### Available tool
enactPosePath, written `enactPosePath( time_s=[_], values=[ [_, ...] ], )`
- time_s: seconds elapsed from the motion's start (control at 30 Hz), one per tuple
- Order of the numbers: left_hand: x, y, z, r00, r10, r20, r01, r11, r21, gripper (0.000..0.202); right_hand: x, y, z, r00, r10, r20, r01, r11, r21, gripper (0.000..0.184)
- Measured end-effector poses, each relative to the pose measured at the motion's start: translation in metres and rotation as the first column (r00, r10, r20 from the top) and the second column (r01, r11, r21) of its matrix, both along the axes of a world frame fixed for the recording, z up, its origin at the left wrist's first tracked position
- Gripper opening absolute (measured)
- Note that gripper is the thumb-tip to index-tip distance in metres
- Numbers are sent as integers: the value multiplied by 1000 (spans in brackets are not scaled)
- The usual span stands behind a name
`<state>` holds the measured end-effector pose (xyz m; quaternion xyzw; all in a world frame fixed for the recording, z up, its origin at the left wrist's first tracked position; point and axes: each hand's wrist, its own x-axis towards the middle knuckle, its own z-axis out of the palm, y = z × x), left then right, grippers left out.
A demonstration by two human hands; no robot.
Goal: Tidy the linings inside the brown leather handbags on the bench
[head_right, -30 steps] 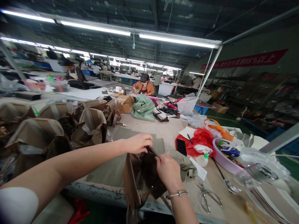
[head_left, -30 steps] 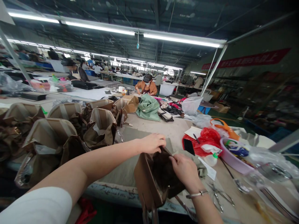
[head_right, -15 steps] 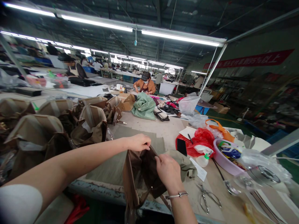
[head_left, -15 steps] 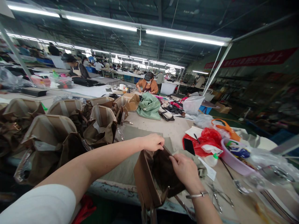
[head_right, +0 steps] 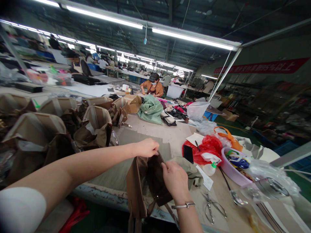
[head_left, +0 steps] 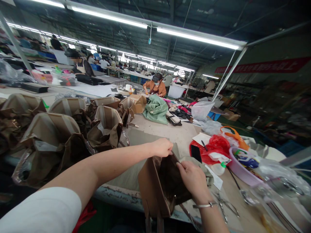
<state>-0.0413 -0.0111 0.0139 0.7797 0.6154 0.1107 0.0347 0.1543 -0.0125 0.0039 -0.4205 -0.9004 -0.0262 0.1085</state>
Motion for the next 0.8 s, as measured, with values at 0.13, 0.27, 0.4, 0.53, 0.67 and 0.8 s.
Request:
enactPosePath(
  time_s=[0.13,0.27,0.4,0.53,0.67,0.8],
  values=[
    [0,-2,1,1000,16,13,-16,1000,-11,20,3,-1,4,999,32,9,-31,999,-43,40],
    [2,-3,1,1000,10,26,-10,1000,-6,19,3,3,16,994,106,15,-100,969,-224,46],
    [1,-2,0,1000,-10,14,9,1000,17,16,-11,11,23,995,88,48,-77,976,-203,49],
    [-7,-13,6,993,-106,45,102,991,81,25,-25,17,18,993,55,106,-46,995,-88,47],
    [-14,-38,12,999,-49,19,46,989,138,66,-27,18,11,994,54,99,-51,998,-27,42],
    [-25,-50,15,996,50,-74,-46,998,53,57,-24,19,12,995,54,89,-49,997,-52,42]
  ],
)
